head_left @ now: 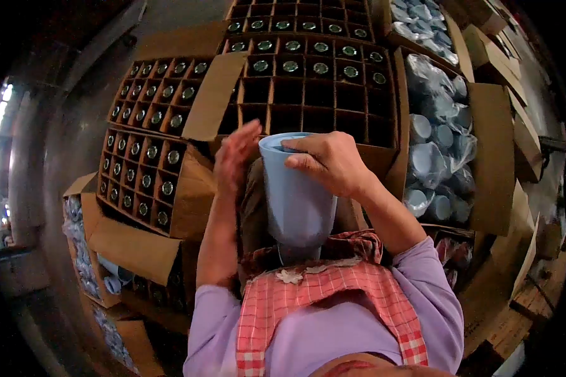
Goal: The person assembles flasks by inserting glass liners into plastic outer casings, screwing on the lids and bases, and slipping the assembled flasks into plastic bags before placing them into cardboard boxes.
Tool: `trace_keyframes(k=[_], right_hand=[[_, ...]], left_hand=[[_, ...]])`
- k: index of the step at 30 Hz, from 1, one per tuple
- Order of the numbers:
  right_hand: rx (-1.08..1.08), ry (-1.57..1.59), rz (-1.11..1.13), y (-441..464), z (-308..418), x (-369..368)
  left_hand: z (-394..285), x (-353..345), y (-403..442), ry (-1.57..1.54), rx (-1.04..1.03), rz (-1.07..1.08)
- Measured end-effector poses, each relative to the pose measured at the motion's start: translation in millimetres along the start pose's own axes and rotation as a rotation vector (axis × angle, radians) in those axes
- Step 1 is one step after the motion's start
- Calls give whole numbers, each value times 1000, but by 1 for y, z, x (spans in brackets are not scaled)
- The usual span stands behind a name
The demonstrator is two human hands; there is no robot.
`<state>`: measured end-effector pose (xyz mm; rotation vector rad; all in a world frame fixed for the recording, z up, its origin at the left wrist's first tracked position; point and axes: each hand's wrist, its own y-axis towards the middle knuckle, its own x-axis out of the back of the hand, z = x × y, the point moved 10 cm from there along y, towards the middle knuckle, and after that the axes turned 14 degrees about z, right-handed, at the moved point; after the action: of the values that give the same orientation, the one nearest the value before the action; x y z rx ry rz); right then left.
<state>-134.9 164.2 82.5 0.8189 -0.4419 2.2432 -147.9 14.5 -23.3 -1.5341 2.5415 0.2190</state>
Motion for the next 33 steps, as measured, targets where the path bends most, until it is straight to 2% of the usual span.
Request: trace_keyframes(k=[3, 5, 7, 10, 12, 13, 14, 16, 17, 18, 19, 20, 21, 22, 23, 25, 26, 28, 29, 30, 32, 33], right_hand=[[181, -15, -32, 4, 22, -4], [237, -97, -42, 3, 22, 2], [179, 7, -106, 6, -25, 11], [-68, 373, -99, 9, -151, -38], [-24, 594, -314, 7, -145, -15], [49, 532, -323, 11, -76, 15], [109, 484, -348, 13, -24, 37], [148, 197, -137, 30, -31, 19], [188, 59, -45, 36, -35, 9], [-38, -23, -89, 32, -87, 6], [-267, -99, -105, 24, -140, 2], [-468, 86, -125, 10, -185, -10], [-217, 236, -214, 21, -148, 2], [26, 399, -287, 29, -103, 14], [257, 551, -232, 48, -68, 9], [314, 808, -119, 90, -64, -14], [256, 839, -72, 110, -74, -23], [201, 1169, -68, 155, -112, -53], [49, 1402, 23, 168, -126, -78], [82, 1191, 14, 185, -138, -75], [-122, 987, -53, 223, -192, -97], [-234, 635, -58, 237, -206, -93]], left_hand=[[22, -20, 49, -301, -70, 132], [-8, -33, 43, -342, -155, 227], [-55, -45, 24, -379, -304, 316], [-119, -25, 2, -443, -665, 485], [-83, 53, 17, -318, -502, -113], [-38, 70, 32, -229, -380, -96], [-3, 57, 44, -309, -305, -92], [-16, -13, 55, -448, -281, 161], [-36, -4, 43, -461, -304, 134], [-55, 4, 29, -473, -328, 106], [-74, 16, 15, -440, -461, 141], [-90, 27, -1, -400, -586, 168], [-103, 32, -14, -353, -720, 193], [-85, 23, -15, -203, -611, 130], [-61, 9, -10, -54, -489, 91], [-82, 6, 6, 234, -508, 87], [-92, 4, 13, 374, -522, 78], [-112, 23, 29, 947, -222, 100], [-122, 27, 37, 1070, -213, 28], [-102, 49, 42, 1024, -60, -56], [-53, 95, 41, 914, 243, -221], [-67, 88, 44, 991, 116, -211]])
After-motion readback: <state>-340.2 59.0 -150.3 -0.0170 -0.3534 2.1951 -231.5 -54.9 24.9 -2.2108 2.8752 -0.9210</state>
